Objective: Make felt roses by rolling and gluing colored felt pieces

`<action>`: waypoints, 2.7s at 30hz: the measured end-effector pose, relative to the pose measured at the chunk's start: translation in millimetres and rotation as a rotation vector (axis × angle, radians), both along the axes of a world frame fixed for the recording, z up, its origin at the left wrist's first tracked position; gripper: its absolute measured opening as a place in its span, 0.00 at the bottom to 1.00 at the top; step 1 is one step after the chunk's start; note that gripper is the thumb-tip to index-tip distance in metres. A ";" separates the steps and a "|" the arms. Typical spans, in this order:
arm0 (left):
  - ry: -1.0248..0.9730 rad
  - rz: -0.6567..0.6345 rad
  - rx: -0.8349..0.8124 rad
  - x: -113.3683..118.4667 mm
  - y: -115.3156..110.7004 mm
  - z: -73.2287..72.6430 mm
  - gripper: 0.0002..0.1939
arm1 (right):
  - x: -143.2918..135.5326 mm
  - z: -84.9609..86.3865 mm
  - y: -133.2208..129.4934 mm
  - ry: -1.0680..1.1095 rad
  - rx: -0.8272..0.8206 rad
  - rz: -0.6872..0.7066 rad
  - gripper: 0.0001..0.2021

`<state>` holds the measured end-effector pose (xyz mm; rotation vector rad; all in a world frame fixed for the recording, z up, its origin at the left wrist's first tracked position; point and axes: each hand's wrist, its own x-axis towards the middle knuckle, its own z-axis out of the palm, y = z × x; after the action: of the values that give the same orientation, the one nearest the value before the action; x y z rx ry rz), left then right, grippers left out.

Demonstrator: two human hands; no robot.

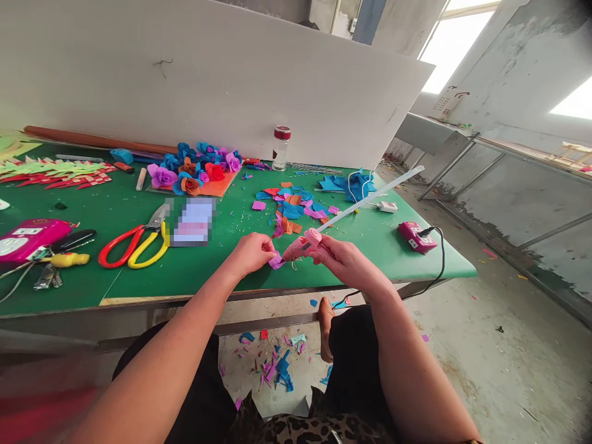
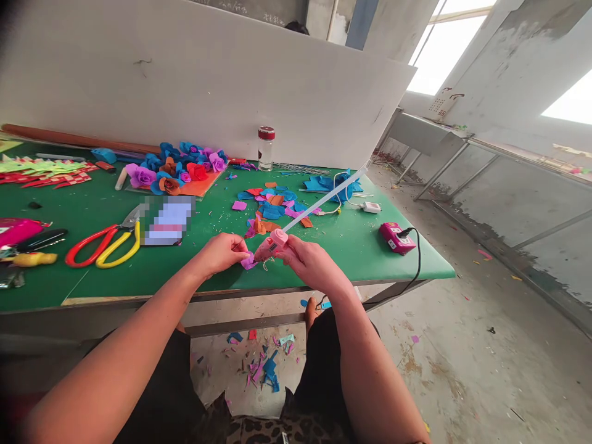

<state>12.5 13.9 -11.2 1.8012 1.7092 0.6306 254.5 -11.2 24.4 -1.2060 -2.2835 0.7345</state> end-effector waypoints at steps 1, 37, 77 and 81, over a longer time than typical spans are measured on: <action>-0.001 0.001 -0.001 0.0 -0.2 0.3 0.07 | 0.1 0.4 -0.1 -0.005 0.001 -0.002 0.14; -0.006 -0.005 -0.005 -1.1 1.8 -4.4 0.05 | -9.3 2.4 -5.2 -0.012 0.029 0.055 0.12; -0.831 -0.078 -0.368 -15.6 -1.6 6.1 0.24 | 82.4 -33.8 49.5 0.089 -0.136 -0.374 0.23; -0.851 -0.092 -0.337 -12.5 -4.6 11.3 0.24 | 86.3 -44.6 56.9 0.003 -0.038 -0.437 0.21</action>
<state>0.0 9.3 0.1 1.1150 1.0593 0.8475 340.8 45.7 -20.2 -1.6435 -1.9072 0.6127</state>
